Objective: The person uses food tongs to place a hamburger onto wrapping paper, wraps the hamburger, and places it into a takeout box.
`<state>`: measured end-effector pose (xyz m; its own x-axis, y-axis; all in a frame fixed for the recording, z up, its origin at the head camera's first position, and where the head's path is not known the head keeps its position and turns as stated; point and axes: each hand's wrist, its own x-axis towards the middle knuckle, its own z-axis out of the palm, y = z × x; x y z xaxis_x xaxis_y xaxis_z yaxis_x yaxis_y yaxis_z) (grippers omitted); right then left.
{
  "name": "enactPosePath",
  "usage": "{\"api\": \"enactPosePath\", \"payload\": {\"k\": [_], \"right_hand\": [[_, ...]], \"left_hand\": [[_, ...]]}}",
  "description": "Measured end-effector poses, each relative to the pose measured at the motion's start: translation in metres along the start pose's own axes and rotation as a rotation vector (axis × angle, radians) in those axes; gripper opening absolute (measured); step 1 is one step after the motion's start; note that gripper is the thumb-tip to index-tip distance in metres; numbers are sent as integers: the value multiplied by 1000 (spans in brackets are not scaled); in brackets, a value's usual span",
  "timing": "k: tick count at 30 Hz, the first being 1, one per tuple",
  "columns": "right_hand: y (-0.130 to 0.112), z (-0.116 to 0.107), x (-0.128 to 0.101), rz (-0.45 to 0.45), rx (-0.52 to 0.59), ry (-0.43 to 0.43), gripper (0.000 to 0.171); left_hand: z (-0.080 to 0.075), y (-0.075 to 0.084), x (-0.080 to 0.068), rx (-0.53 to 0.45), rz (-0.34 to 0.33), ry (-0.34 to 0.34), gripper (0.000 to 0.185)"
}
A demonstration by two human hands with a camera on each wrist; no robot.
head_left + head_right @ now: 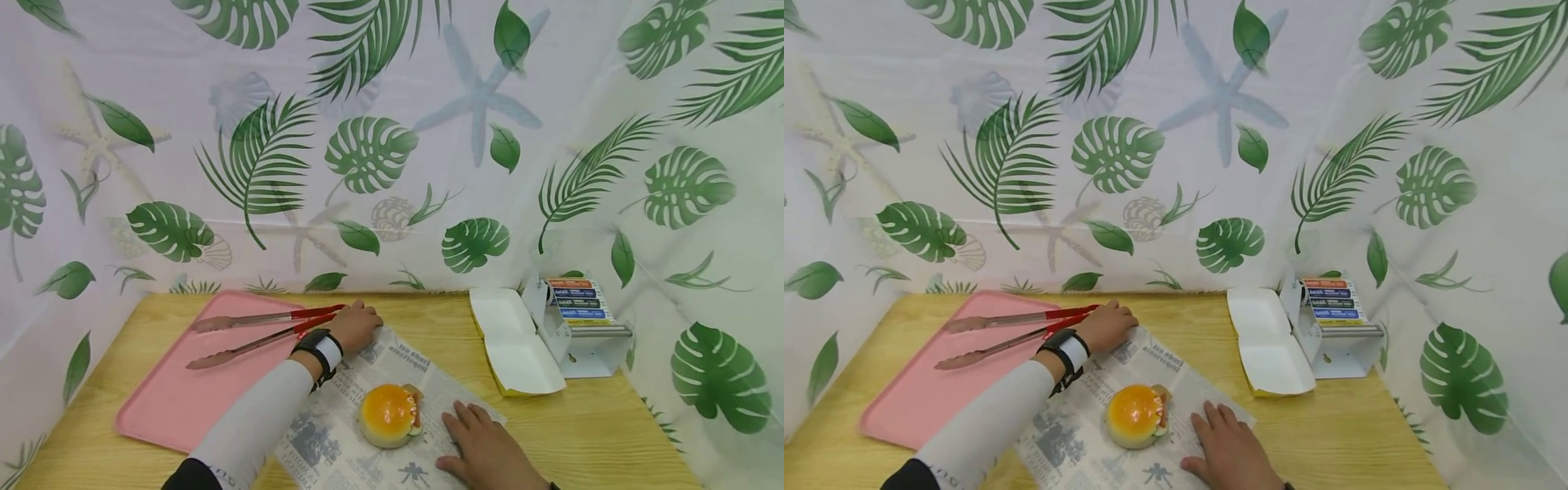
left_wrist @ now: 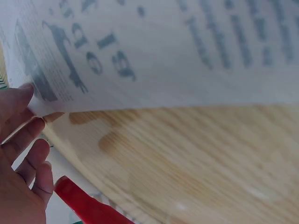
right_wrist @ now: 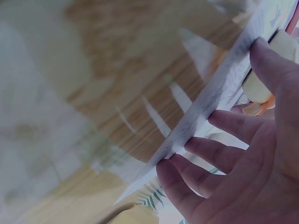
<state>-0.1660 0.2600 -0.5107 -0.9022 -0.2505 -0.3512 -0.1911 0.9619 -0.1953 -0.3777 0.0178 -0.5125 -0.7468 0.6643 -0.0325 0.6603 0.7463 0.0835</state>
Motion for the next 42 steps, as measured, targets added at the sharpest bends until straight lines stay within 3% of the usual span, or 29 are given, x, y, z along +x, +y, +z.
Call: {"api": "enactPosePath", "payload": {"k": [6,10,13,15,17,20,23,26,32,39,42], "right_hand": [[-2,-2,-1,2,-2,6,83],[-2,-1,-2,-15,-9,22,83],[-3,-1,0,-10,-12,24,84],[-4,-1,2,-4,-11,23,85],[-4,-1,3,1,-5,23,85],[-4,0,4,7,1,29,84],[-4,1,4,10,3,35,83],[-5,1,5,10,2,41,83],[-6,3,2,-20,-2,86,80],[-6,3,2,-22,-4,96,80],[-7,2,2,-11,-1,82,81]], "left_hand": [[-15,7,-6,-176,15,-41,30],[-22,7,-11,-350,-23,-60,47],[-30,11,-22,-463,-29,-46,61],[-35,16,-35,-488,5,-10,58],[-40,23,-49,-471,75,35,40],[-41,34,-71,-365,212,117,14],[-38,43,-92,-260,316,188,11],[-32,50,-111,-183,377,236,12],[-19,61,-131,-110,475,224,18],[-9,62,-142,-64,529,183,2],[-8,60,-145,-73,529,143,18]]}}
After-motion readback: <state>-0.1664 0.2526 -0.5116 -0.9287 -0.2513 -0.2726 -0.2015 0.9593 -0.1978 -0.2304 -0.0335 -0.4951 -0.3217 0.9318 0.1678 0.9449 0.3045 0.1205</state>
